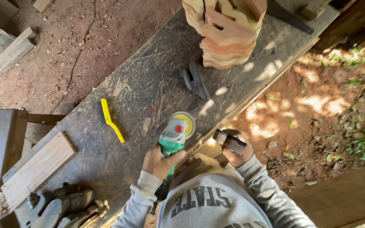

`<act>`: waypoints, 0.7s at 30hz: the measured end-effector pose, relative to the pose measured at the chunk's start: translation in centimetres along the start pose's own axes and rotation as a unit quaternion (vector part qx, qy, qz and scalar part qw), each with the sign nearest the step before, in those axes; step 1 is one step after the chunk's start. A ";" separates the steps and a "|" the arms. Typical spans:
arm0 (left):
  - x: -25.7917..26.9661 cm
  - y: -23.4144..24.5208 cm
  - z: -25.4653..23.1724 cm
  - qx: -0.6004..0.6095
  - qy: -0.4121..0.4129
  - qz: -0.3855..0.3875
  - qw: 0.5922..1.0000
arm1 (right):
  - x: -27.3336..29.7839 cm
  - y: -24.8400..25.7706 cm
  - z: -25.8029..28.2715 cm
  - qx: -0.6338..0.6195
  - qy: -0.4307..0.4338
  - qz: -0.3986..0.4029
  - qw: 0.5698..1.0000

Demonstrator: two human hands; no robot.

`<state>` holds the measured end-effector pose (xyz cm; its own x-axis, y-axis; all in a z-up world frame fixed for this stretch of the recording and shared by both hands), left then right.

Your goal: Use an angle grinder with a sanding attachment to shape and smooth small wooden components.

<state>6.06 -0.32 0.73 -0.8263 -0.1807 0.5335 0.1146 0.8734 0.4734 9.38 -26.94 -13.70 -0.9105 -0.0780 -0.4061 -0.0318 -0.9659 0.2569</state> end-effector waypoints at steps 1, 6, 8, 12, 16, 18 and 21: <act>0.1 0.6 -0.3 0.009 -0.070 -0.014 0.997 | 0.3 -0.7 -2.3 -0.300 -0.178 -0.004 0.937; 2.1 2.9 -1.9 0.087 -0.132 -0.054 0.986 | -6.4 -0.9 7.8 0.153 0.031 -0.004 0.988; 2.7 3.4 -2.6 0.130 -0.168 -0.051 0.976 | -8.0 -1.5 8.1 0.120 -0.025 0.032 0.992; 3.5 4.0 -3.0 0.158 -0.179 -0.063 0.969 | -8.4 -3.7 5.4 0.102 -0.027 0.054 0.993; 3.2 3.6 -3.0 0.129 -0.189 -0.072 0.971 | -8.6 -5.0 4.2 0.102 -0.011 0.073 0.992; 2.9 3.3 -2.7 0.100 -0.183 -0.084 0.974 | -8.6 -5.2 4.2 0.105 0.018 0.070 0.992; 2.5 2.7 -2.8 0.070 -0.201 -0.075 0.974 | -8.9 -5.0 4.0 0.095 -0.012 0.079 0.992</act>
Point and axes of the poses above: each hand's wrist, its own x-axis away from the middle knuckle, its own y-axis out of the back of the hand, z = x × y, the point moved 5 cm from there along -x, towards the middle knuckle, and after that the axes turned 7 degrees about x, right-handed, at the moved point
